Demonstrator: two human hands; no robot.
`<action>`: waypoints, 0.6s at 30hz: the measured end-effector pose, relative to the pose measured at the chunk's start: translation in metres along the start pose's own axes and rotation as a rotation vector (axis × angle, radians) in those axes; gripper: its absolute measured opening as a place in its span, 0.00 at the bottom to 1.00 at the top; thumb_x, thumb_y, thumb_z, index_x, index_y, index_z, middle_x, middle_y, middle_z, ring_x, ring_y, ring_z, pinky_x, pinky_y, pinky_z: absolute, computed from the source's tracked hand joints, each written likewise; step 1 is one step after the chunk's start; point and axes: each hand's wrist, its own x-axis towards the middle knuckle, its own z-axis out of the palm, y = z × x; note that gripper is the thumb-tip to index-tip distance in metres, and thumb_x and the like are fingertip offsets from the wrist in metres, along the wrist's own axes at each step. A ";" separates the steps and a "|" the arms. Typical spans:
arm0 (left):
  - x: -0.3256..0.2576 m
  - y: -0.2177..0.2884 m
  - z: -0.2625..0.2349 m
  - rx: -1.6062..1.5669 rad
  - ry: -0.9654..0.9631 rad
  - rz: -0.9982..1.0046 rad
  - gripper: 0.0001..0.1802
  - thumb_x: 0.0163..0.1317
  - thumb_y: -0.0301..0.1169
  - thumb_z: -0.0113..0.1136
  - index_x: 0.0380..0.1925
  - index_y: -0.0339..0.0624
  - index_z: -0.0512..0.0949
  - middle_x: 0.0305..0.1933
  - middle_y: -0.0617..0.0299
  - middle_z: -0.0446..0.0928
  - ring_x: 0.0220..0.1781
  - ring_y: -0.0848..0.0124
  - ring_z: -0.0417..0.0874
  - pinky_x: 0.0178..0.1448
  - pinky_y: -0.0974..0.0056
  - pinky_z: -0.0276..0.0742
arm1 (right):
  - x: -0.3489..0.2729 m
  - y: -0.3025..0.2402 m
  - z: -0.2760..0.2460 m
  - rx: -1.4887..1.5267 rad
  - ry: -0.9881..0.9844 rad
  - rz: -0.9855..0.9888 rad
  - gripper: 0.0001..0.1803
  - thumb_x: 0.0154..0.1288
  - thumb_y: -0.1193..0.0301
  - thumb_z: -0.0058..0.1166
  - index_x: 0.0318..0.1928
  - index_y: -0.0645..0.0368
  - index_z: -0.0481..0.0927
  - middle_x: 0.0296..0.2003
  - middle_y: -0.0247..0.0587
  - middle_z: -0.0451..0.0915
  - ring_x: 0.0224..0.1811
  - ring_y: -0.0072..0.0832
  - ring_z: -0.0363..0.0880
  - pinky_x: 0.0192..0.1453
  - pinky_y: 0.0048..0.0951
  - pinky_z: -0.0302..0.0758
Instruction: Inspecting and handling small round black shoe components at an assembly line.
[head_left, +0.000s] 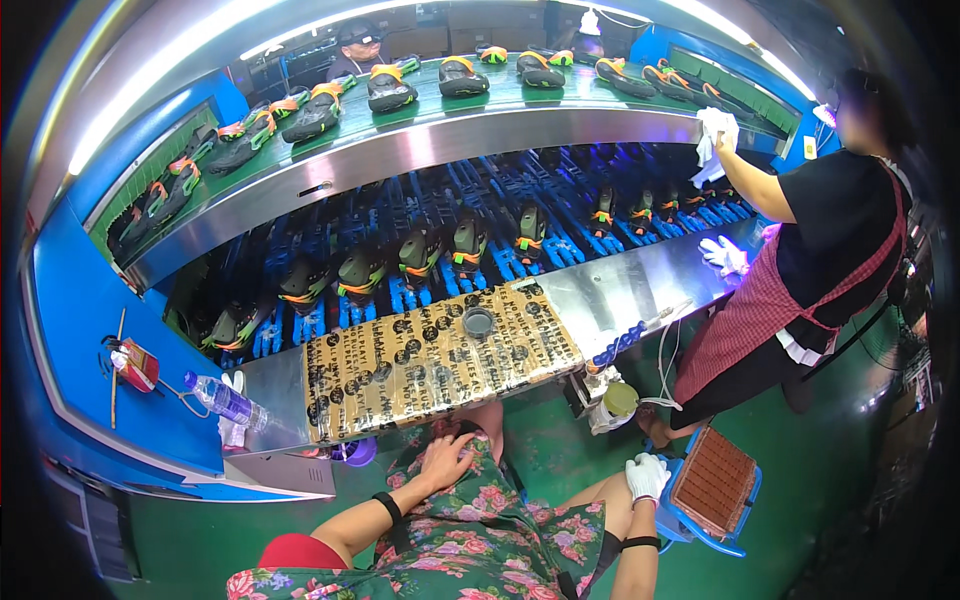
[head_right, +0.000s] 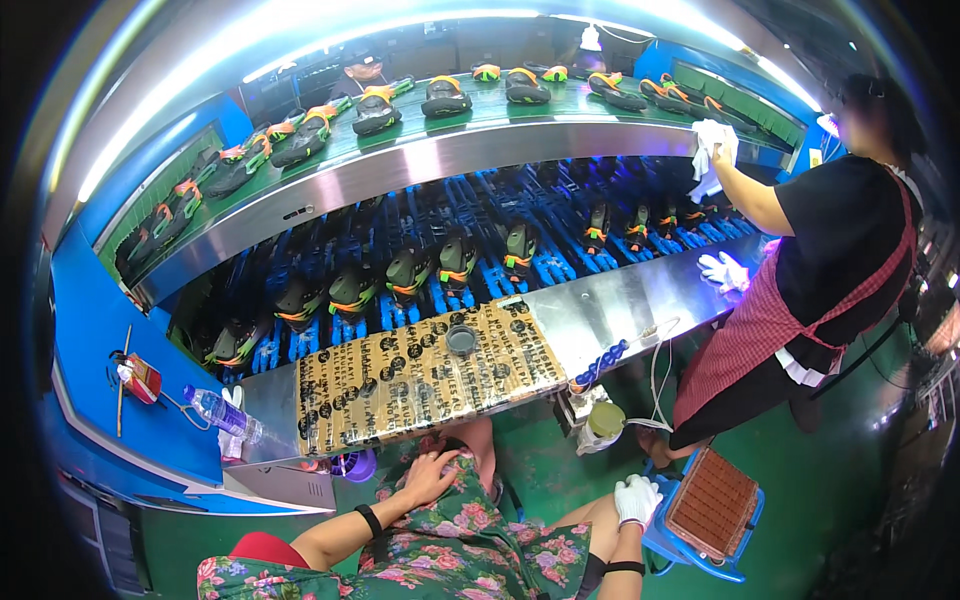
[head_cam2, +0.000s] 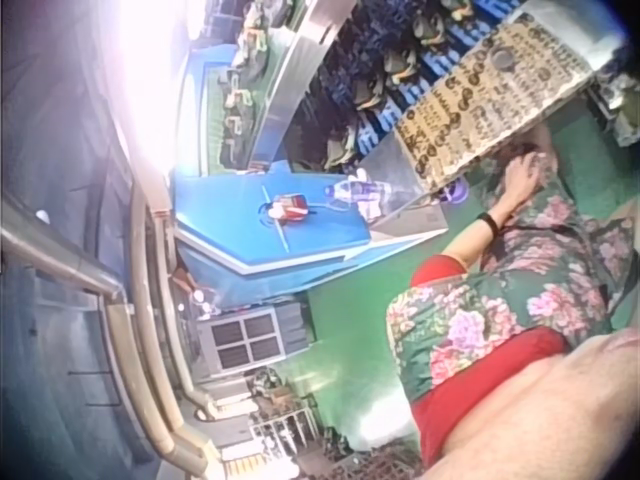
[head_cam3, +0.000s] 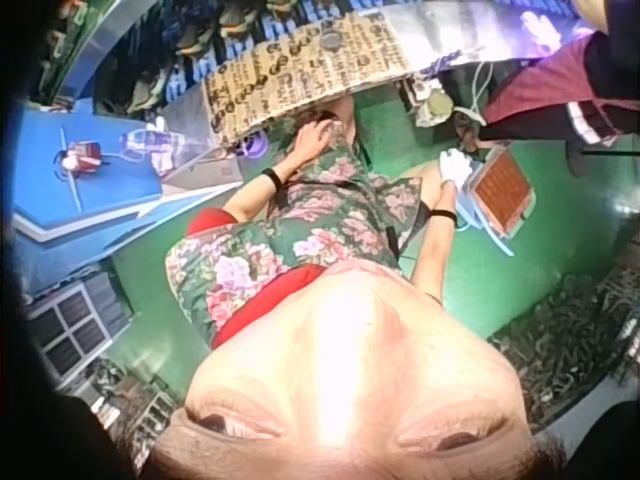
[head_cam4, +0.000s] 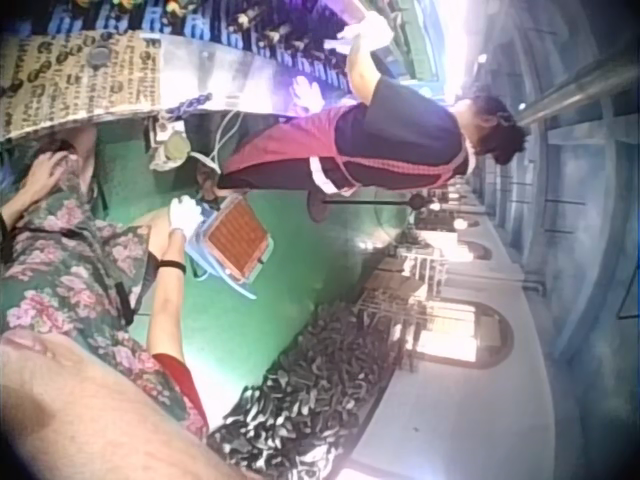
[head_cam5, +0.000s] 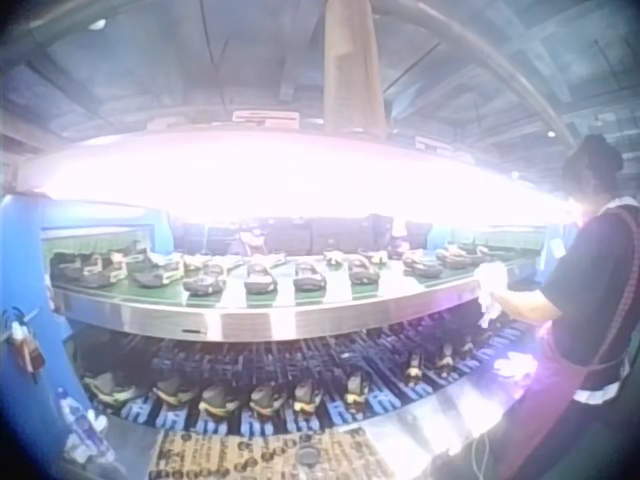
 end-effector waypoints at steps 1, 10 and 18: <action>0.001 0.003 0.002 0.009 -0.022 0.008 0.29 0.70 0.51 0.54 0.68 0.56 0.73 0.59 0.42 0.76 0.59 0.44 0.75 0.63 0.44 0.70 | 0.001 -0.004 0.000 -0.026 -0.033 -0.003 0.15 0.57 0.57 0.57 0.38 0.51 0.88 0.47 0.42 0.86 0.56 0.44 0.78 0.62 0.53 0.68; 0.009 -0.006 -0.002 0.086 -0.081 0.012 0.36 0.67 0.61 0.52 0.73 0.64 0.67 0.63 0.37 0.76 0.62 0.38 0.77 0.63 0.39 0.73 | -0.002 0.012 0.005 -0.054 -0.035 -0.002 0.16 0.57 0.57 0.56 0.38 0.51 0.89 0.46 0.42 0.86 0.55 0.45 0.79 0.61 0.53 0.69; 0.009 -0.010 -0.003 0.008 -0.069 -0.038 0.37 0.64 0.62 0.54 0.72 0.66 0.69 0.51 0.37 0.81 0.51 0.38 0.83 0.58 0.41 0.77 | -0.008 0.034 0.007 0.015 -0.021 0.082 0.16 0.56 0.57 0.56 0.38 0.49 0.90 0.47 0.42 0.87 0.56 0.46 0.80 0.62 0.53 0.71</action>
